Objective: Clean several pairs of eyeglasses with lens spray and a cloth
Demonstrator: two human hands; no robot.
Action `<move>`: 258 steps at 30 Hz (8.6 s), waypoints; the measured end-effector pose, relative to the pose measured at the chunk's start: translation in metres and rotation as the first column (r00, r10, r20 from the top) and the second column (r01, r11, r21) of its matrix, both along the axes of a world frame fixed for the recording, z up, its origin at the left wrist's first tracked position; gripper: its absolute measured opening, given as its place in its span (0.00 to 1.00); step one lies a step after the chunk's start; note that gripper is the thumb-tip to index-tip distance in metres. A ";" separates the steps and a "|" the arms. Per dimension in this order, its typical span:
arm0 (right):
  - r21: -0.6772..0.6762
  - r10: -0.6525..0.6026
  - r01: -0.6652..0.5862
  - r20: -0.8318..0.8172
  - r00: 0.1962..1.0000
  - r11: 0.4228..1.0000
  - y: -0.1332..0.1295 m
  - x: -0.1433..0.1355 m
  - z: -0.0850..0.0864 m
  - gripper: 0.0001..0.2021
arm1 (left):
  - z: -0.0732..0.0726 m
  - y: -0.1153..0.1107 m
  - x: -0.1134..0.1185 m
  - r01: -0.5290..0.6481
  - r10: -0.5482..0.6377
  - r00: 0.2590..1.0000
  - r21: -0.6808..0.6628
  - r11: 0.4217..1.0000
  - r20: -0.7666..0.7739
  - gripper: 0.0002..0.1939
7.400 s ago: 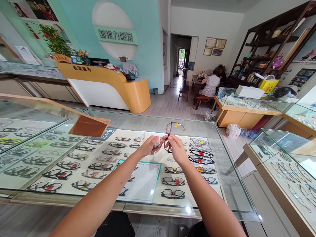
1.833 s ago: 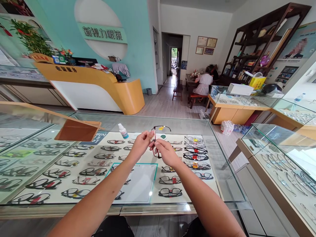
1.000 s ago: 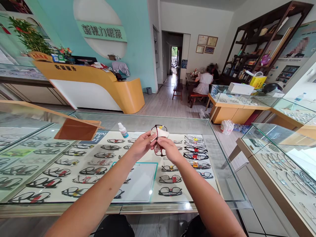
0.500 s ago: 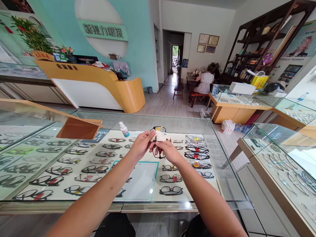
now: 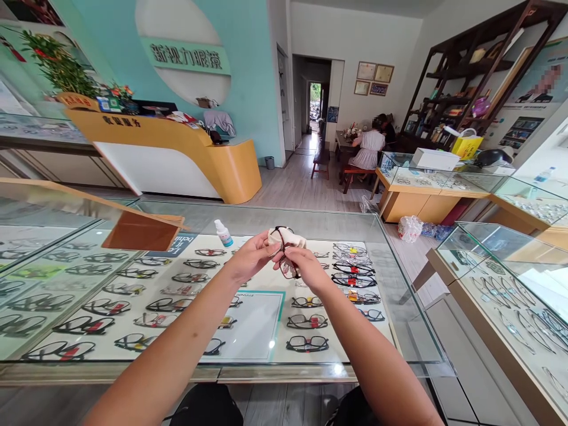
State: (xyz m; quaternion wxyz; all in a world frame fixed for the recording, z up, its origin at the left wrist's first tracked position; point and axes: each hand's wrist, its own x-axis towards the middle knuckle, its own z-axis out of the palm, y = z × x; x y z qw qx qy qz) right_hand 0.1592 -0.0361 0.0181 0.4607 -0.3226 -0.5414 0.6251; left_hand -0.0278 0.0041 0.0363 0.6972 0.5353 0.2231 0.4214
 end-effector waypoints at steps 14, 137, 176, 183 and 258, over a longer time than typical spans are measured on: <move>0.007 0.001 -0.002 0.093 0.996 1.000 -0.003 -0.006 0.000 0.21 | -0.014 -0.001 0.012 -0.157 0.161 0.985 0.059 0.986 -0.059 0.24; 0.195 -0.137 0.075 0.325 0.936 0.978 -0.009 -0.007 -0.001 0.22 | -0.022 -0.001 0.023 -0.176 0.178 0.983 -0.069 0.982 0.032 0.27; 0.170 -0.081 0.050 0.185 0.979 0.984 -0.007 -0.010 0.002 0.25 | -0.012 -0.005 0.020 -0.175 0.178 0.983 -0.067 0.982 0.036 0.29; 0.066 -0.097 0.099 -0.032 0.995 0.993 -0.001 -0.001 0.004 0.25 | -0.017 0.005 0.014 -0.245 0.254 0.963 -0.098 0.965 0.086 0.26; 0.373 -0.298 0.222 0.159 0.941 0.901 0.007 0.013 0.004 0.29 | -0.031 -0.007 0.027 -0.183 0.174 0.981 -0.110 0.977 -0.085 0.33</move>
